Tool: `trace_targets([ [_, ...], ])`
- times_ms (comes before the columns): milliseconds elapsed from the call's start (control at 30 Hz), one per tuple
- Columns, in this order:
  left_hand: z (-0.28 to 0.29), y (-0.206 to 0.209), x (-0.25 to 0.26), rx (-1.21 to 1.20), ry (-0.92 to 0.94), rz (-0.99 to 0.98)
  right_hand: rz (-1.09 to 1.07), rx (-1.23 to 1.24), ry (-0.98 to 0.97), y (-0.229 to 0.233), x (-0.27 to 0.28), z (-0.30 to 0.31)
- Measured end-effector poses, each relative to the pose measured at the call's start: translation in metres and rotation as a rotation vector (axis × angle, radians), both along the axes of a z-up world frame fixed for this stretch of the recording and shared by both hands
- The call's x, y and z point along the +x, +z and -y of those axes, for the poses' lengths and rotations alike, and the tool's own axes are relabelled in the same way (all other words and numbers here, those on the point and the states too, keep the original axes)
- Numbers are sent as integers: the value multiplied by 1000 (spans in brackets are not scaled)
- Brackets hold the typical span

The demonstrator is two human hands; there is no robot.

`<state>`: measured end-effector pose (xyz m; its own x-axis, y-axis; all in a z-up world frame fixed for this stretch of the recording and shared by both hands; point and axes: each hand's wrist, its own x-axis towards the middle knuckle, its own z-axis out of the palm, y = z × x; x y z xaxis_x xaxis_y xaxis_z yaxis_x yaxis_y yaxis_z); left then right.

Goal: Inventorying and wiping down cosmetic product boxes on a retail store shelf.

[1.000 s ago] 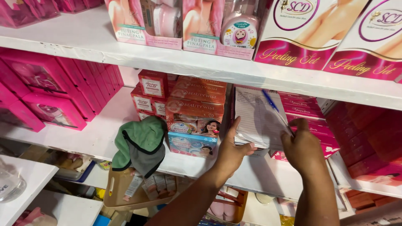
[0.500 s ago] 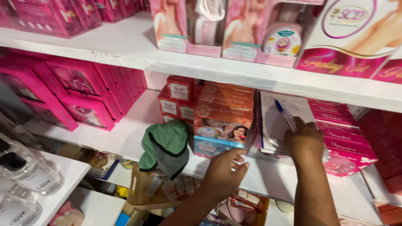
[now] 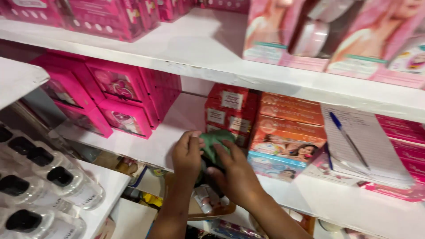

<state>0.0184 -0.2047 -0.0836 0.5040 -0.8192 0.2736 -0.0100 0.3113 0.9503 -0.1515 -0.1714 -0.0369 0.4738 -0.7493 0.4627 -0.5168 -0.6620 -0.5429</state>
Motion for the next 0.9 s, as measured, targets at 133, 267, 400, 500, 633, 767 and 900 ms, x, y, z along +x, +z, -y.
trace_targets([
  [133, -12, 4, 59, 1, 39, -44, -545, 229, -204, -12, 73, 21],
  [267, -23, 4, 104, 67, 77, -77, -773, 256, -279, -28, 134, 35],
  [400, -20, -14, 136, 18, 72, -44, -769, 138, -168, -32, 194, 40],
  [500, -11, -12, 148, 32, 36, -22, -949, -41, 20, -55, 227, 49],
  [633, 7, -1, 152, 35, 9, 63, -685, -168, 234, -111, 210, 71],
  [767, 41, -11, 142, -37, -96, 18, -658, -199, 251, -95, 174, 59],
  [900, 76, -35, 119, -80, -194, -38, -709, -71, -7, -49, 136, 37],
])
